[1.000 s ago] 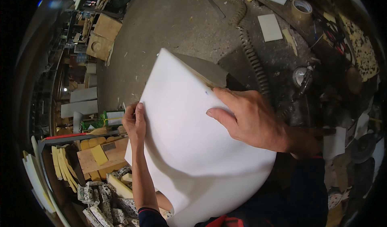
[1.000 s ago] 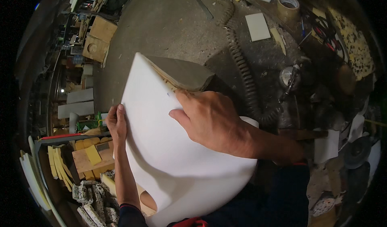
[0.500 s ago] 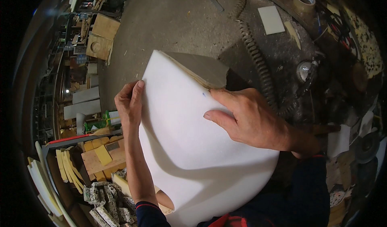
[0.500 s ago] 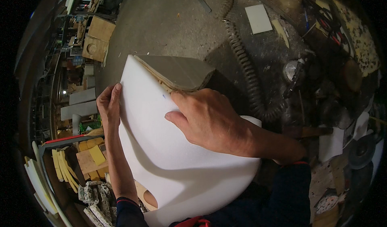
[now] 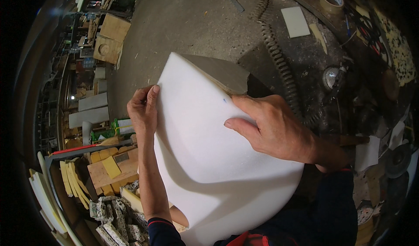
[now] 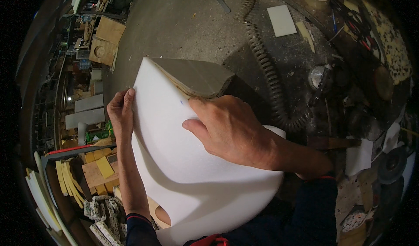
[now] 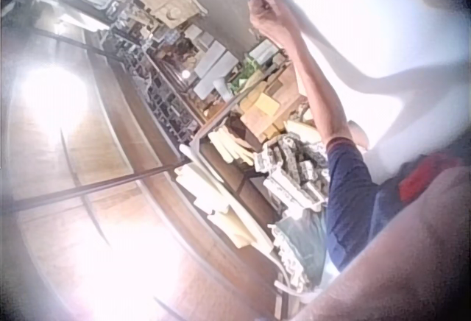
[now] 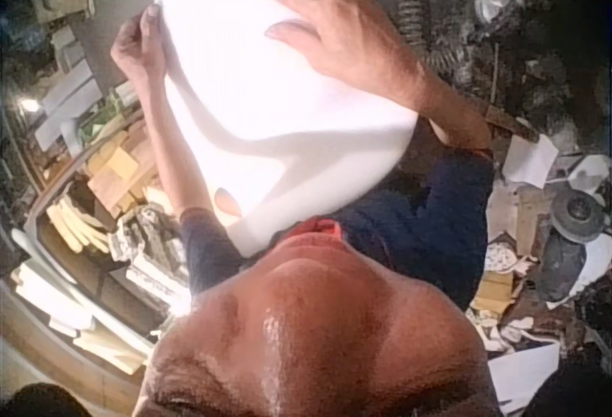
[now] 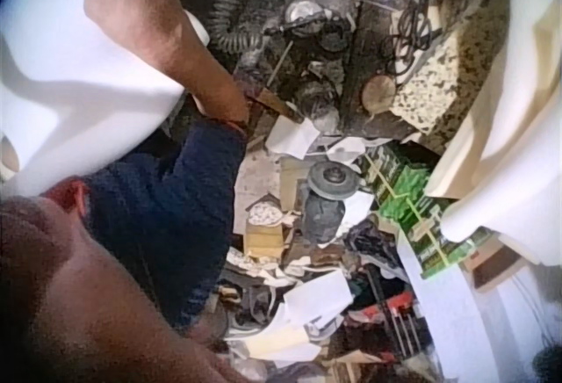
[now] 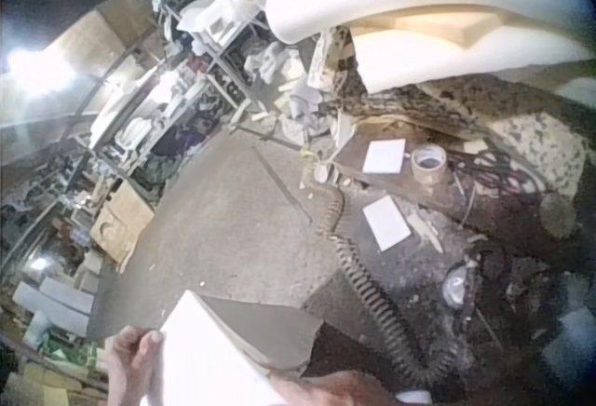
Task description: The person sits on the floor and fits a white foam cushion onto a wooden chair frame. They use a knife to trim excess foam and a spray gun to apply adhesive to the frame before pressing the foam into place.
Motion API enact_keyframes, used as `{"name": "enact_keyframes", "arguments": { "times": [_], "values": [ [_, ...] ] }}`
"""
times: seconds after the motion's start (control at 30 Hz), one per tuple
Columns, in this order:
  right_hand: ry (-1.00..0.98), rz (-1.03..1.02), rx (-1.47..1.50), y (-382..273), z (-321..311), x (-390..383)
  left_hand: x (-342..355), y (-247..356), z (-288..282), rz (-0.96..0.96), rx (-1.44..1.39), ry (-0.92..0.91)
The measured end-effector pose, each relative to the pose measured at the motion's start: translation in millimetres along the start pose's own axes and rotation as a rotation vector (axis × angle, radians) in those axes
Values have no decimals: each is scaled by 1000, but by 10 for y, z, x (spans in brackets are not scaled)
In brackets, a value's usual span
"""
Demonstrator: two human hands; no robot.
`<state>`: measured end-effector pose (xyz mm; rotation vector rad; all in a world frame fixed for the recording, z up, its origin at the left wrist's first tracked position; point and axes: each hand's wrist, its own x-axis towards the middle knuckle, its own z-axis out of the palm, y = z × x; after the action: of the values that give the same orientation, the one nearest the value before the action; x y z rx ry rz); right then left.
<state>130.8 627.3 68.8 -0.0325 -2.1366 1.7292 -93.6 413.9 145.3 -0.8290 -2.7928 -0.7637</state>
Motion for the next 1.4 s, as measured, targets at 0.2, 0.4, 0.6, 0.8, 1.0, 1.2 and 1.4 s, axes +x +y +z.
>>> {"name": "enact_keyframes", "arguments": {
  "times": [0.2,0.4,0.6,0.8,1.0,1.2,1.4],
  "values": [
    [-22,36,18,13,0,-1,-21,10,33,23,111,13],
    [14,24,12,44,16,-33,-11,-15,83,128,152,44],
    [12,36,-8,53,27,-72,-134,52,177,162,310,150],
    [39,71,-22,86,53,-96,-243,125,250,245,342,241],
    [31,137,-35,123,51,-114,-249,85,218,153,382,193],
    [48,166,-48,185,71,-111,-226,65,223,122,338,185],
    [85,290,-29,298,133,-82,-249,44,257,74,219,174]
  ]
}}
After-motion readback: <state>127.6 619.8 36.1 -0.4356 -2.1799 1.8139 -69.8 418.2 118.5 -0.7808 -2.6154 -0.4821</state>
